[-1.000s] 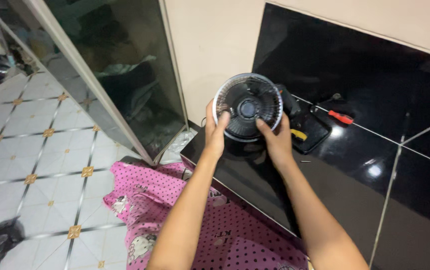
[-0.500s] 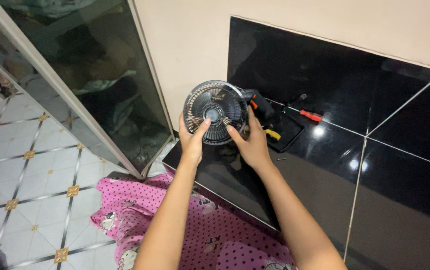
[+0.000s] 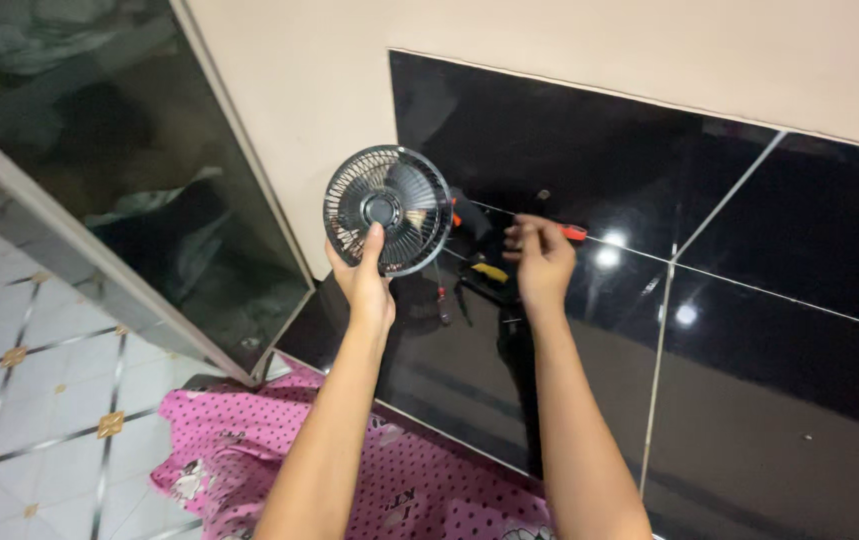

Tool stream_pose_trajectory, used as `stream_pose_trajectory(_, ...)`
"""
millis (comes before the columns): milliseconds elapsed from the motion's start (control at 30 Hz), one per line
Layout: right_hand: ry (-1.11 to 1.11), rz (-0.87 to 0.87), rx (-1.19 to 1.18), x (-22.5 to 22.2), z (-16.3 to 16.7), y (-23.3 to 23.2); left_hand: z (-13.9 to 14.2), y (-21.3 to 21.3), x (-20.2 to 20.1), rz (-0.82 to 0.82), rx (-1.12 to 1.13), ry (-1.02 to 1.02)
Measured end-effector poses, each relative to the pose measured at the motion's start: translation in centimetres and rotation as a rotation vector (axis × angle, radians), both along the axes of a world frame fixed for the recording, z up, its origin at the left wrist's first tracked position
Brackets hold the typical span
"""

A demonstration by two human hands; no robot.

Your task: The person services a small electric desk fan on a black tiled counter. They hold the fan guard, use a cordless drill and screwdrivers to loosen its parts, work on the fan's rear housing and power cord area, and repeatedly reposition the fan while unscrewing and adjusting its components.

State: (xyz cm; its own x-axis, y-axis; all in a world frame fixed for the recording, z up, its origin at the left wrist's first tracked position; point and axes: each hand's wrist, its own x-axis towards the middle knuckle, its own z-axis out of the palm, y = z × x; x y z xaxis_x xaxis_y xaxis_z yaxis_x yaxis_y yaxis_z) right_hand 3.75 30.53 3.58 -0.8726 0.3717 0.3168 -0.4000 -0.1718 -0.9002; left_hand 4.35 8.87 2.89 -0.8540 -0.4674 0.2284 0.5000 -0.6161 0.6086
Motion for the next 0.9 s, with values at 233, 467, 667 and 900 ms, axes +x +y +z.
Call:
stream_pose_trajectory(233,-0.055,-0.005,0.720,-2.2,-3.9,1.9,-1.0,4.9,-4.4,0.071,0.038,-0.123)
stream_pose_trajectory(467,-0.181,0.061,0.821,-3.8,-2.5,1.3,-4.2,4.3,-8.7,0.212,-0.148,-0.027)
stream_pose_trajectory(667,-0.131,-0.155,0.707,-5.7,-3.4,1.7,-4.8,3.2,-10.2,0.187,0.079,-0.059)
stream_pose_trajectory(900,-0.036,-0.500,0.881,-7.0,-4.4,4.8,-5.0,2.7,-10.3,0.216,0.071,-0.102)
